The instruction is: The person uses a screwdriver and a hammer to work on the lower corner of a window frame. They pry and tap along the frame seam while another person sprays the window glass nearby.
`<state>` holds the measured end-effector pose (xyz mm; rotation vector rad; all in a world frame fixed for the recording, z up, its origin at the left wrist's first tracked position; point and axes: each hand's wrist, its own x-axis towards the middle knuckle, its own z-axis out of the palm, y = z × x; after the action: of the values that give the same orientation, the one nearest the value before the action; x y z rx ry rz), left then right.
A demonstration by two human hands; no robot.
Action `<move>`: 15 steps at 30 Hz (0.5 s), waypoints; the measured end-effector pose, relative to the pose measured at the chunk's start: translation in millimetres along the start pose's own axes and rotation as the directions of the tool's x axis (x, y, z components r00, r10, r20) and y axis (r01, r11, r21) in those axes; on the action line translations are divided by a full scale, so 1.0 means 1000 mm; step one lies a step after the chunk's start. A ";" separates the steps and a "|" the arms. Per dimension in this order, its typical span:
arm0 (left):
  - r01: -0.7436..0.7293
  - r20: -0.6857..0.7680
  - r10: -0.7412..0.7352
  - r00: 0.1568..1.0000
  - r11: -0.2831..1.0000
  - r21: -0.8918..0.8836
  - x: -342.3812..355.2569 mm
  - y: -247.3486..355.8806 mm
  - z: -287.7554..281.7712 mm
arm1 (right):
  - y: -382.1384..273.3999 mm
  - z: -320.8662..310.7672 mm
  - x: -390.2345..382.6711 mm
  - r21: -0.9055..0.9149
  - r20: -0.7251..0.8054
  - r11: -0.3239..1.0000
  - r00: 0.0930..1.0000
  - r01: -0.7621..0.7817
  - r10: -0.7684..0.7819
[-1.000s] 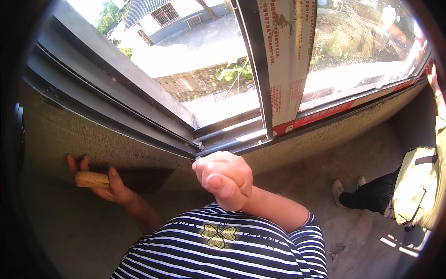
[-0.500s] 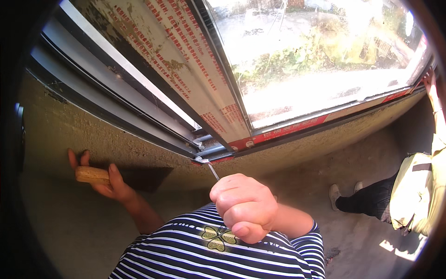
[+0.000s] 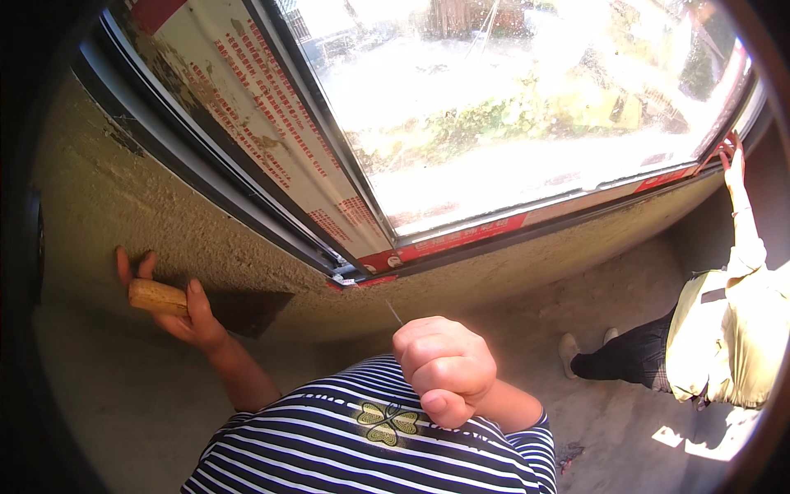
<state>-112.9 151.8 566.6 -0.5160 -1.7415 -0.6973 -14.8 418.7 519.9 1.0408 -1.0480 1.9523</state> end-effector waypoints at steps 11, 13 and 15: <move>-0.048 0.056 0.048 0.997 0.999 0.006 0.017 0.013 -0.003 | 0.012 0.016 0.004 0.037 -0.336 0.999 0.942 0.003 0.010; -0.028 0.040 0.028 0.999 1.000 -0.004 0.012 0.013 0.001 | 0.032 0.016 -0.002 -0.022 -0.310 1.000 0.950 0.020 -0.026; -0.026 0.030 0.027 0.999 1.000 -0.012 0.009 0.012 0.003 | 0.048 0.014 -0.008 -0.055 -0.255 0.997 0.964 0.058 -0.070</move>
<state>-109.7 162.7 576.5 -0.5586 -1.7564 -0.6841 -46.9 383.8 501.9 0.7612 -0.9002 1.9392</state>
